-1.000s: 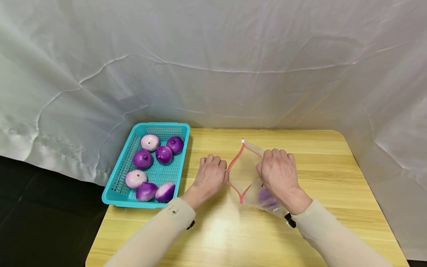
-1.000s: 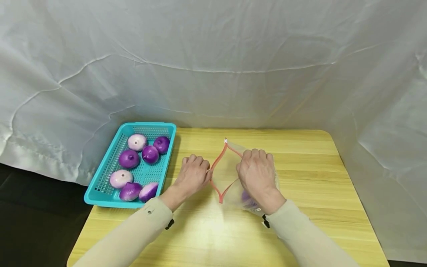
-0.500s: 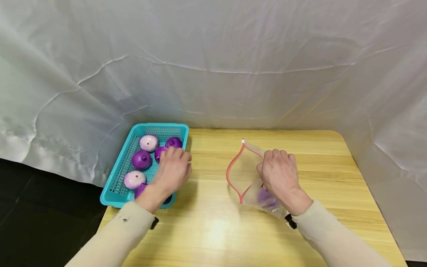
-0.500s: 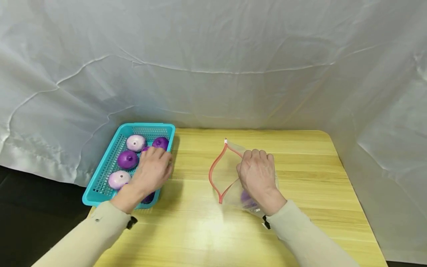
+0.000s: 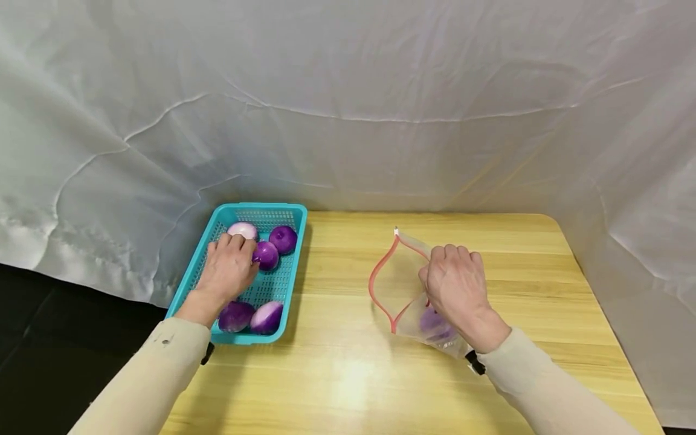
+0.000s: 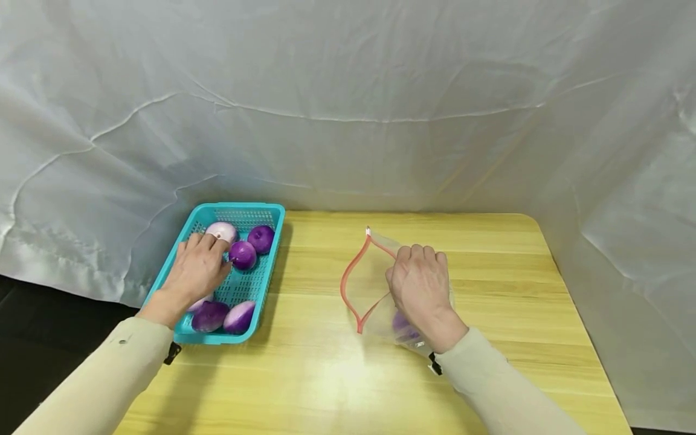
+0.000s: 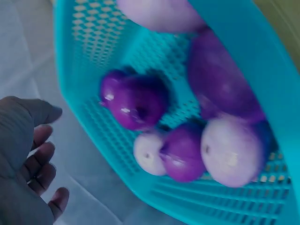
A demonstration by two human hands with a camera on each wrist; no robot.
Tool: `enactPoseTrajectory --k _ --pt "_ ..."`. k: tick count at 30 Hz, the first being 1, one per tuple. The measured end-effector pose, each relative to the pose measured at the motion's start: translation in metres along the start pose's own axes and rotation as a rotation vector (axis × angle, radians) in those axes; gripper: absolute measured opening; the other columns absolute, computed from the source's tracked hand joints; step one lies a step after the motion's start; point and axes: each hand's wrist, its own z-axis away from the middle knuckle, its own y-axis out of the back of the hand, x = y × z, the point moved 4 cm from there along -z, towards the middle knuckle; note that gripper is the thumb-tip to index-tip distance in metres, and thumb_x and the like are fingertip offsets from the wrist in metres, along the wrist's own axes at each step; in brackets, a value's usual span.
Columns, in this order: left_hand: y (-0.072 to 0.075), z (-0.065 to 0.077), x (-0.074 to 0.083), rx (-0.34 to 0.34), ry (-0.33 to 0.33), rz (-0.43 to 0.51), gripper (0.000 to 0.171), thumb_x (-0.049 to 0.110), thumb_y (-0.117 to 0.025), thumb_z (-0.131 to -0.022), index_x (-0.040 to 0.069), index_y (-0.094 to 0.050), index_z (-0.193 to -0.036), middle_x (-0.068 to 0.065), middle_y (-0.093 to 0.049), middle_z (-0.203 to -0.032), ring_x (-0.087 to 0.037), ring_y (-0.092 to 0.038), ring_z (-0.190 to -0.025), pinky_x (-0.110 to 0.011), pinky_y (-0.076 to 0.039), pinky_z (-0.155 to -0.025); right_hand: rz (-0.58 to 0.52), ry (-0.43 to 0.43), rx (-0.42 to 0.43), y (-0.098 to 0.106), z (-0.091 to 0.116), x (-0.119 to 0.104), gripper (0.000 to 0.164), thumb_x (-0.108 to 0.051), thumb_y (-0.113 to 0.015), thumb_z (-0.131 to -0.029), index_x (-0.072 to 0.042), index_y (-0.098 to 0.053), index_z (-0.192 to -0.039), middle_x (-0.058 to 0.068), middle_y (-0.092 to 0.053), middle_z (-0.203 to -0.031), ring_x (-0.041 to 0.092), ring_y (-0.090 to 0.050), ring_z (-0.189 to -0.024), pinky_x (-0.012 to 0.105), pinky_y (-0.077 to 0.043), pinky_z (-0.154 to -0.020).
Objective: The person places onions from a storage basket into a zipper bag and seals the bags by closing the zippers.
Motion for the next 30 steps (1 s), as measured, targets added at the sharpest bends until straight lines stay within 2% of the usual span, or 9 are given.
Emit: enactPoseTrajectory --k 3,8,15,18,21,25,30 --pt "-0.008 0.0 -0.008 -0.042 -0.011 -0.023 0.043 0.021 -0.082 -0.089 -0.001 -0.062 -0.12 -0.024 -0.062 -0.116 -0.046 -0.052 -0.107 -0.059 -0.043 -0.083 0.002 0.007 0.015 0.0 -0.001 0.0 0.026 -0.005 -0.043 -0.084 -0.013 -0.027 -0.065 -0.001 -0.022 -0.063 0.022 -0.027 -0.053 0.036 -0.023 -0.052" --pt "-0.02 -0.004 -0.019 -0.073 -0.061 -0.063 0.054 0.024 -0.087 -0.086 -0.001 -0.06 -0.125 -0.025 -0.061 -0.121 -0.047 -0.052 -0.113 -0.062 -0.045 -0.09 0.008 0.014 0.038 -0.001 -0.001 -0.001 0.026 -0.004 -0.044 -0.083 -0.013 -0.027 -0.065 -0.001 -0.022 -0.062 0.021 -0.026 -0.052 0.036 -0.023 -0.051" --pt "-0.042 -0.013 -0.03 -0.165 -0.113 -0.106 0.053 0.023 -0.084 -0.089 -0.001 -0.058 -0.128 -0.025 -0.058 -0.125 -0.046 -0.048 -0.122 -0.063 -0.043 -0.097 0.014 0.015 0.036 -0.003 -0.001 -0.001 0.027 -0.005 -0.044 -0.083 -0.013 -0.026 -0.065 -0.001 -0.021 -0.062 0.02 -0.025 -0.053 0.036 -0.024 -0.051" --pt "-0.05 -0.017 -0.029 -0.206 -0.156 -0.146 0.038 0.014 -0.072 -0.097 0.001 -0.056 -0.129 -0.025 -0.056 -0.126 -0.046 -0.048 -0.123 -0.064 -0.043 -0.099 0.007 0.017 0.024 -0.003 0.0 -0.001 0.026 -0.005 -0.043 -0.083 -0.014 -0.026 -0.065 -0.001 -0.021 -0.062 0.019 -0.023 -0.054 0.036 -0.023 -0.052" --pt "-0.056 -0.021 -0.024 -0.228 -0.236 -0.213 0.03 0.004 -0.061 -0.102 0.003 -0.054 -0.131 -0.024 -0.055 -0.124 -0.046 -0.05 -0.121 -0.064 -0.044 -0.1 0.001 0.019 0.013 -0.003 0.0 -0.001 0.027 -0.004 -0.045 -0.082 -0.014 -0.026 -0.065 -0.002 -0.021 -0.063 0.019 -0.022 -0.055 0.036 -0.023 -0.052" --pt "-0.061 -0.024 -0.02 -0.258 -0.327 -0.32 0.038 -0.002 -0.059 -0.102 0.006 -0.052 -0.138 -0.024 -0.053 -0.126 -0.044 -0.051 -0.122 -0.06 -0.046 -0.099 0.008 0.02 0.008 -0.003 0.0 -0.001 0.027 -0.005 -0.045 -0.083 -0.014 -0.026 -0.066 -0.002 -0.021 -0.063 0.019 -0.023 -0.055 0.035 -0.024 -0.053" --pt "-0.07 -0.025 -0.022 -0.315 -0.37 -0.397 0.048 -0.004 -0.061 -0.101 0.009 -0.049 -0.145 -0.024 -0.05 -0.13 -0.043 -0.049 -0.124 -0.059 -0.046 -0.101 0.02 0.025 0.027 -0.002 0.002 -0.002 0.027 -0.006 -0.043 -0.084 -0.014 -0.025 -0.066 -0.002 -0.02 -0.063 0.019 -0.023 -0.054 0.036 -0.024 -0.052"
